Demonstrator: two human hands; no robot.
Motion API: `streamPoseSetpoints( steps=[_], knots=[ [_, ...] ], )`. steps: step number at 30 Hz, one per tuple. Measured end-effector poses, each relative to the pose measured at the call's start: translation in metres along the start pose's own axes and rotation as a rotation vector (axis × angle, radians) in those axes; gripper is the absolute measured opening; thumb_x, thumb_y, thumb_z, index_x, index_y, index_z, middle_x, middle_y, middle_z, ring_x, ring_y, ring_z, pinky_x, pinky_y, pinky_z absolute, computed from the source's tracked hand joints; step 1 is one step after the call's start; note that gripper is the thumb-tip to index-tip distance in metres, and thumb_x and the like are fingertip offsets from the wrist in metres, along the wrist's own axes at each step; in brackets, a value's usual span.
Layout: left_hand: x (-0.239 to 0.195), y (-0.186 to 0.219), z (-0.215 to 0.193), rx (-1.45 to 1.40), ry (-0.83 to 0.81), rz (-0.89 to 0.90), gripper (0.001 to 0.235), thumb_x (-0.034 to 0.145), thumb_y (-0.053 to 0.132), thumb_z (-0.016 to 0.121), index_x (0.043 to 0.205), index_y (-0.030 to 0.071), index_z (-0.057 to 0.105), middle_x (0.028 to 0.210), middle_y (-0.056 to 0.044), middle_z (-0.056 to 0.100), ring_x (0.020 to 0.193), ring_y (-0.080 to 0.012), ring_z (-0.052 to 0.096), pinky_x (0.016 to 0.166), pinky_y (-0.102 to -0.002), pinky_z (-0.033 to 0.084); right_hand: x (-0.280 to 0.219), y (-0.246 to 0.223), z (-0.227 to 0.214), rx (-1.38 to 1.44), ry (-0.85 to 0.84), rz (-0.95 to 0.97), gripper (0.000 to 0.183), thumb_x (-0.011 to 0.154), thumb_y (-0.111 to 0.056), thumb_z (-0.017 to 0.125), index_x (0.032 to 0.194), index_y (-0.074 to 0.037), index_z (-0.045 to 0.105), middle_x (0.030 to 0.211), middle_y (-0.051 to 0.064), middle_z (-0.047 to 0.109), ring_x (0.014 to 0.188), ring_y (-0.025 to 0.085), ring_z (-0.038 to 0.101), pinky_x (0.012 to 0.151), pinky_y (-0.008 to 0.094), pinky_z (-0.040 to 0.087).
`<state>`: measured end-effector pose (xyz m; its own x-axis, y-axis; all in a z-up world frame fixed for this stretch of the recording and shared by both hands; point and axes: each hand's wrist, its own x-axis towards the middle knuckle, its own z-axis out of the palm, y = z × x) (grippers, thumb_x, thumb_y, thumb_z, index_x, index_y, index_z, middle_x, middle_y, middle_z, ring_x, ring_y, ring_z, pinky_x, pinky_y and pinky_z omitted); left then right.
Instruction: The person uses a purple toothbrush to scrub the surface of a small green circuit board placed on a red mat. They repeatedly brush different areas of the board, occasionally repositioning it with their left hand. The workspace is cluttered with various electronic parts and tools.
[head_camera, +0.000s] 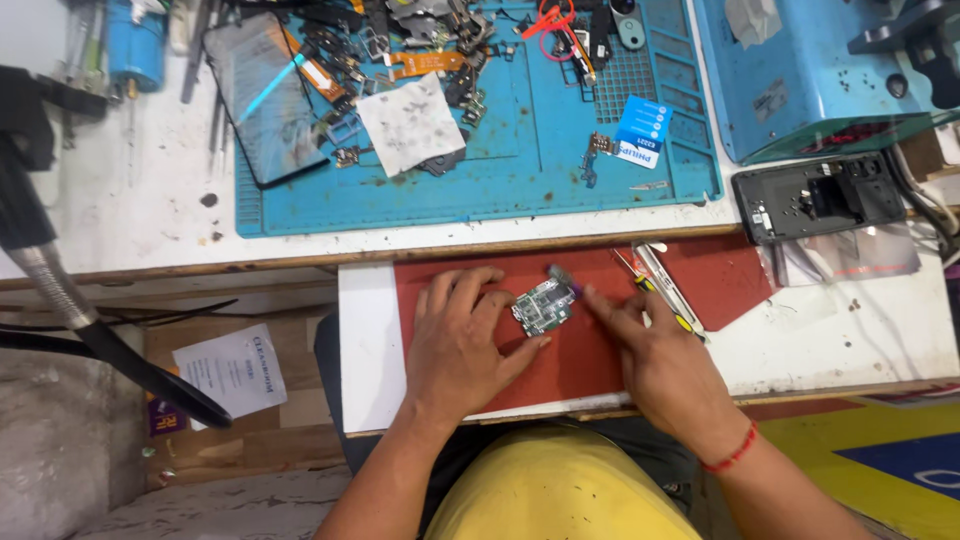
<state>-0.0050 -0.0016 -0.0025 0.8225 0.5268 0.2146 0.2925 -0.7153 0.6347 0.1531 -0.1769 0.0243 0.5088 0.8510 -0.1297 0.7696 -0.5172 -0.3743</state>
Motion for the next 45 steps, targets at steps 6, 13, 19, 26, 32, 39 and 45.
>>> streamPoseSetpoints(
  steps=[6,13,19,26,32,39,45],
  knots=[
    [-0.001,-0.001,0.0,0.019,-0.002,0.003,0.048,0.07,0.04,0.088,0.101,0.007,0.072,0.123,-0.007,0.062,0.118,-0.0295,0.054,0.097,-0.048,0.042,-0.009,-0.014,-0.004,0.039,-0.208,-0.024,0.078,0.077,0.004,0.055,0.148,-0.028,0.059,0.111,0.014,0.061,0.075,0.039,0.067,0.065,0.049,0.056],
    [0.0,0.001,0.002,0.012,0.008,0.009,0.047,0.07,0.039,0.088,0.101,0.008,0.073,0.123,-0.007,0.063,0.118,-0.0291,0.054,0.098,-0.047,0.042,-0.009,-0.013,-0.004,0.043,-0.151,-0.088,0.07,0.079,0.0,0.058,0.145,-0.024,0.059,0.108,0.013,0.061,0.075,0.035,0.067,0.064,0.047,0.056],
    [-0.001,0.001,0.003,0.03,0.032,0.021,0.047,0.07,0.038,0.088,0.102,0.007,0.073,0.124,-0.007,0.063,0.119,-0.0289,0.054,0.099,-0.046,0.043,-0.007,-0.01,-0.002,0.119,-0.143,-0.143,0.066,0.079,0.002,0.056,0.141,-0.02,0.061,0.103,0.013,0.061,0.076,0.035,0.068,0.064,0.048,0.055],
    [-0.002,0.001,0.0,0.038,0.012,0.007,0.048,0.07,0.039,0.089,0.101,0.007,0.072,0.124,-0.007,0.063,0.118,-0.0288,0.054,0.098,-0.046,0.042,-0.007,-0.012,-0.004,0.089,-0.203,-0.036,0.073,0.08,0.002,0.055,0.146,-0.026,0.058,0.107,0.013,0.06,0.077,0.039,0.067,0.065,0.049,0.054],
    [-0.002,0.001,0.0,0.037,0.024,0.004,0.048,0.07,0.04,0.089,0.101,0.007,0.072,0.123,-0.007,0.063,0.118,-0.0293,0.054,0.097,-0.047,0.042,-0.007,-0.011,-0.004,0.076,-0.196,-0.098,0.074,0.078,0.001,0.056,0.147,-0.024,0.057,0.111,0.014,0.06,0.077,0.037,0.067,0.065,0.048,0.055],
    [-0.001,0.002,0.0,0.023,0.026,0.017,0.047,0.07,0.038,0.088,0.101,0.007,0.072,0.124,-0.007,0.063,0.118,-0.0293,0.054,0.097,-0.047,0.042,-0.011,-0.01,-0.006,0.082,-0.291,-0.143,0.079,0.075,0.001,0.057,0.15,-0.023,0.056,0.11,0.014,0.061,0.079,0.035,0.067,0.066,0.047,0.055],
    [-0.001,0.002,0.002,0.023,0.025,0.02,0.048,0.07,0.039,0.088,0.101,0.007,0.072,0.123,-0.008,0.063,0.118,-0.0294,0.054,0.098,-0.047,0.042,-0.011,-0.006,-0.008,0.141,-0.174,-0.115,0.069,0.08,0.005,0.053,0.144,-0.02,0.057,0.105,0.014,0.061,0.079,0.038,0.066,0.066,0.048,0.054]
  ],
)
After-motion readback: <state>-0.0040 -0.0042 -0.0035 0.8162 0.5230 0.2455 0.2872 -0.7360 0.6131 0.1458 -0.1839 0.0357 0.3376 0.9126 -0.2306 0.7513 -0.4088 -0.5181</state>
